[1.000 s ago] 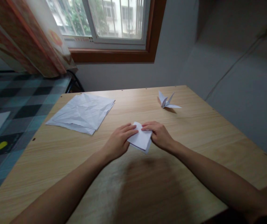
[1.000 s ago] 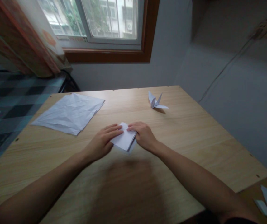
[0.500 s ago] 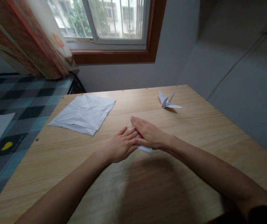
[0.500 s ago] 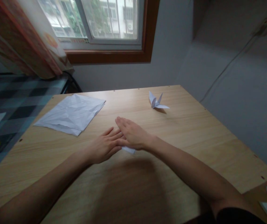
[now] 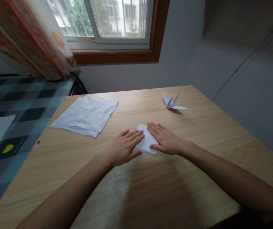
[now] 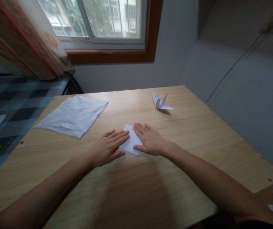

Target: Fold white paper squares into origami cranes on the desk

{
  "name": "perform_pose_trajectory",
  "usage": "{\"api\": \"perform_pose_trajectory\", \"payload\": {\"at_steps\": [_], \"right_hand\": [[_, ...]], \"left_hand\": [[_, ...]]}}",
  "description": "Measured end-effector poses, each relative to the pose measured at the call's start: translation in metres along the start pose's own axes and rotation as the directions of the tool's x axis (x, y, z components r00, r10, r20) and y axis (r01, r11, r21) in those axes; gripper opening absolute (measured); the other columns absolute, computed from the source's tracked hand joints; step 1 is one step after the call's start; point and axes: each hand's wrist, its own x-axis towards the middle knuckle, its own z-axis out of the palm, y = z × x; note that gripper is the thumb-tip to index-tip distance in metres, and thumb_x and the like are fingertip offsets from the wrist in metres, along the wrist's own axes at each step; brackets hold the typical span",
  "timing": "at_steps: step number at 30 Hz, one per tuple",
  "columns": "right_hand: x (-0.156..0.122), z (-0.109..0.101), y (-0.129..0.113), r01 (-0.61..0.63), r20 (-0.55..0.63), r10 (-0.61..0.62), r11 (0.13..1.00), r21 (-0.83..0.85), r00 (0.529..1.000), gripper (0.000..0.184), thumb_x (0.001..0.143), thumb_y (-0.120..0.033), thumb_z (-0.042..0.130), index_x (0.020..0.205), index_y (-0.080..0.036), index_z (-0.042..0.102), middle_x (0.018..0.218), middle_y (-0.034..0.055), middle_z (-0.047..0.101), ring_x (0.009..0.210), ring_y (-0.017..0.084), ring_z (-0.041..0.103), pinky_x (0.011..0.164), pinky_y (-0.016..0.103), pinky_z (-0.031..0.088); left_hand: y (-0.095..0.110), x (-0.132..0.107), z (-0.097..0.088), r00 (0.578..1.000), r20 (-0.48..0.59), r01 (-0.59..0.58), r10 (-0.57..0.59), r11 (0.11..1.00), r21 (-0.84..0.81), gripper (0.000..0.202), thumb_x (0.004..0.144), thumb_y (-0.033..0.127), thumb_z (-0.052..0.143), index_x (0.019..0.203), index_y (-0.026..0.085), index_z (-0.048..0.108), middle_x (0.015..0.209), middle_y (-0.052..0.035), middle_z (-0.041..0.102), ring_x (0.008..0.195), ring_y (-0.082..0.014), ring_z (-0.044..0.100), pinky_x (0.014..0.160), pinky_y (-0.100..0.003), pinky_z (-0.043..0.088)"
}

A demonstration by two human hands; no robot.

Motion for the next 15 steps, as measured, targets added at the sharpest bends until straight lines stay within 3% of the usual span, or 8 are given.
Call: {"api": "perform_pose_trajectory", "payload": {"at_steps": [3, 6, 10, 15], "right_hand": [[-0.005, -0.006, -0.005, -0.007, -0.107, 0.007, 1.0, -0.005, 0.994, 0.056, 0.095, -0.041, 0.053, 0.141, -0.008, 0.051, 0.146, 0.0244, 0.049, 0.138, 0.036, 0.044, 0.114, 0.056, 0.036], [-0.005, -0.011, -0.014, 0.084, -0.177, -0.085, 0.996, -0.013, 0.981, 0.035, 0.097, -0.031, 0.051, 0.121, -0.011, 0.066, 0.127, 0.0204, 0.065, 0.12, 0.033, 0.059, 0.104, 0.052, 0.047], [-0.005, -0.011, -0.02, 0.168, -0.188, -0.165, 0.986, 0.0, 0.968, 0.03, 0.095, -0.04, 0.055, 0.108, -0.016, 0.069, 0.111, 0.016, 0.071, 0.102, 0.03, 0.065, 0.089, 0.046, 0.055], [-0.008, -0.007, -0.017, 0.14, -0.233, -0.117, 0.987, 0.084, 0.965, 0.024, 0.095, -0.038, 0.058, 0.093, -0.017, 0.069, 0.106, 0.016, 0.071, 0.097, 0.028, 0.067, 0.084, 0.043, 0.056]], "left_hand": [[0.004, 0.001, -0.003, 0.999, -0.023, 0.024, -0.023, 0.998, 0.058, 0.049, 0.097, 0.048, 0.047, 0.139, 0.023, 0.05, 0.148, -0.0121, 0.051, 0.132, -0.0311, 0.05, 0.106, -0.047, 0.036], [0.011, 0.003, -0.005, 0.996, -0.062, 0.068, -0.062, 0.993, 0.094, 0.045, 0.097, 0.049, 0.048, 0.132, 0.022, 0.057, 0.139, -0.0142, 0.057, 0.12, -0.0328, 0.056, 0.097, -0.047, 0.041], [0.013, 0.004, -0.007, 0.994, -0.071, 0.095, -0.087, 0.989, 0.114, 0.048, 0.094, 0.052, 0.051, 0.129, 0.02, 0.059, 0.135, -0.0149, 0.06, 0.112, -0.0345, 0.056, 0.092, -0.049, 0.043], [-0.001, 0.0, -0.012, 0.995, -0.082, 0.05, -0.054, 0.997, -0.051, 0.047, 0.09, 0.049, 0.056, 0.129, 0.022, 0.062, 0.136, -0.0117, 0.061, 0.113, -0.0331, 0.055, 0.096, -0.052, 0.042]]}}
